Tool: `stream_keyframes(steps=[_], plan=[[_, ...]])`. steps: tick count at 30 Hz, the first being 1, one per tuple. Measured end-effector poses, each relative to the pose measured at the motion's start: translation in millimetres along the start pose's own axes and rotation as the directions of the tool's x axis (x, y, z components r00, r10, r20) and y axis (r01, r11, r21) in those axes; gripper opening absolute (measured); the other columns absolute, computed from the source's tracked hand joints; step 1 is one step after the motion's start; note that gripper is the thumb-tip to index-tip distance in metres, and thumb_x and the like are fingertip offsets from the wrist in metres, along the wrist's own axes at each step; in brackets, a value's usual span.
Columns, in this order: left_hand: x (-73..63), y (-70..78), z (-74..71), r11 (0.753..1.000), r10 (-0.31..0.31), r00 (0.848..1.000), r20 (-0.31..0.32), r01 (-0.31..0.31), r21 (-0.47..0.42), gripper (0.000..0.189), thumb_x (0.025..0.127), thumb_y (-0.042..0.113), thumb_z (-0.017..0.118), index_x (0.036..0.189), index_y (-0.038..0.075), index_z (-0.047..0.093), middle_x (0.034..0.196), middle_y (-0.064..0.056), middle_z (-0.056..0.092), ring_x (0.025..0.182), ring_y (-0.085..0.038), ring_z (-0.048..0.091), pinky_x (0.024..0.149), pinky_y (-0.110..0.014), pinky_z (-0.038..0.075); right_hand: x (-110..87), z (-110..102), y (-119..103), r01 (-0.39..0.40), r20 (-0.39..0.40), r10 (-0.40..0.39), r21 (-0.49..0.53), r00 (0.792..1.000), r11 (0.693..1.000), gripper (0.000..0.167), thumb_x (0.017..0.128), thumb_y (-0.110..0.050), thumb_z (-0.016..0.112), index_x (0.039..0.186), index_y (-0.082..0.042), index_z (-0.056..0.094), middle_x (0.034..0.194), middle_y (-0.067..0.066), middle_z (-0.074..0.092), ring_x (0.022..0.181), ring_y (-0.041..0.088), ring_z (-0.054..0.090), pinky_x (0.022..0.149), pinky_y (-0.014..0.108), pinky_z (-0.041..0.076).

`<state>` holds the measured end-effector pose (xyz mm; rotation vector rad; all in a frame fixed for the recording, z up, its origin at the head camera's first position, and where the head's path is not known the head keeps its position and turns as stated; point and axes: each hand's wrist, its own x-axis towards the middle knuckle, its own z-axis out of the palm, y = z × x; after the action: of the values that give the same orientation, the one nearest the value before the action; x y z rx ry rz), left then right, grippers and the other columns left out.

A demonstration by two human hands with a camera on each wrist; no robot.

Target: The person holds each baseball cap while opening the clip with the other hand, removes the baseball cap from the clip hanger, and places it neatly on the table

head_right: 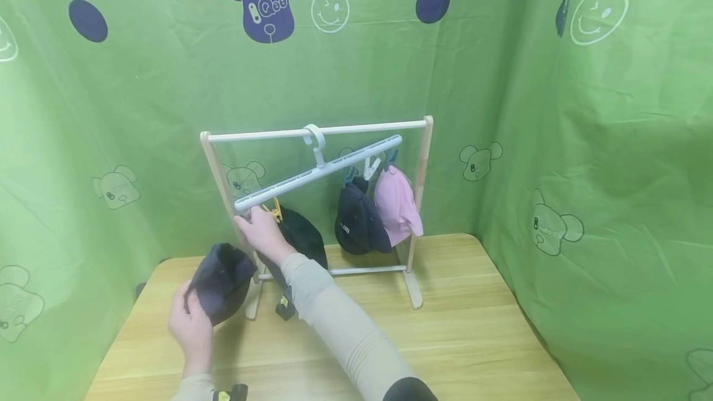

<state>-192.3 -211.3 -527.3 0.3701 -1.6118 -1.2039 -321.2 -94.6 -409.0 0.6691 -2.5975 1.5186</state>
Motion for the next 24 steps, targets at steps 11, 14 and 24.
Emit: stream_keyframes(steps=[11, 14, 24], plan=[[2.4, -2.3, -7.7, 0.999, -0.031, 0.999, -0.015, 0.031, 0.021, 0.021, 0.096, 0.002, 0.052, 0.109, -0.004, 0.068, 0.108, -0.020, 0.070, 0.095, 0.018, 0.052, 0.087, -0.004, 0.040, -1.3, 0, 0, -0.017, 0.007, 0.017, 0.004, 1.000, 1.000, 0.025, 0.097, -0.031, 0.057, 0.093, -0.006, 0.060, 0.068, 0.007, 0.069, 0.057, 0.008, 0.061, 0.058, 0.018, 0.046], [3.1, -3.2, -10.1, 0.998, -0.037, 0.999, -0.023, 0.038, 0.042, 0.022, 0.097, 0.003, 0.051, 0.109, -0.004, 0.068, 0.109, -0.020, 0.070, 0.096, 0.018, 0.051, 0.088, -0.005, 0.040, -1.6, 0, 0, -0.020, 0.014, 0.020, 0.009, 1.000, 1.000, 0.026, 0.097, -0.031, 0.056, 0.094, -0.006, 0.059, 0.072, 0.011, 0.071, 0.061, 0.015, 0.065, 0.057, 0.019, 0.045], [5.9, -6.6, -18.3, 0.996, -0.044, 0.998, -0.036, 0.047, 0.075, 0.022, 0.097, 0.004, 0.052, 0.109, 0.000, 0.070, 0.111, -0.018, 0.071, 0.099, -0.001, 0.062, 0.088, -0.004, 0.041, -2.5, -1, 1, -0.021, 0.021, 0.021, 0.012, 1.000, 1.000, 0.026, 0.098, -0.031, 0.056, 0.094, -0.006, 0.059, 0.074, 0.013, 0.071, 0.065, 0.019, 0.068, 0.062, 0.021, 0.050]])
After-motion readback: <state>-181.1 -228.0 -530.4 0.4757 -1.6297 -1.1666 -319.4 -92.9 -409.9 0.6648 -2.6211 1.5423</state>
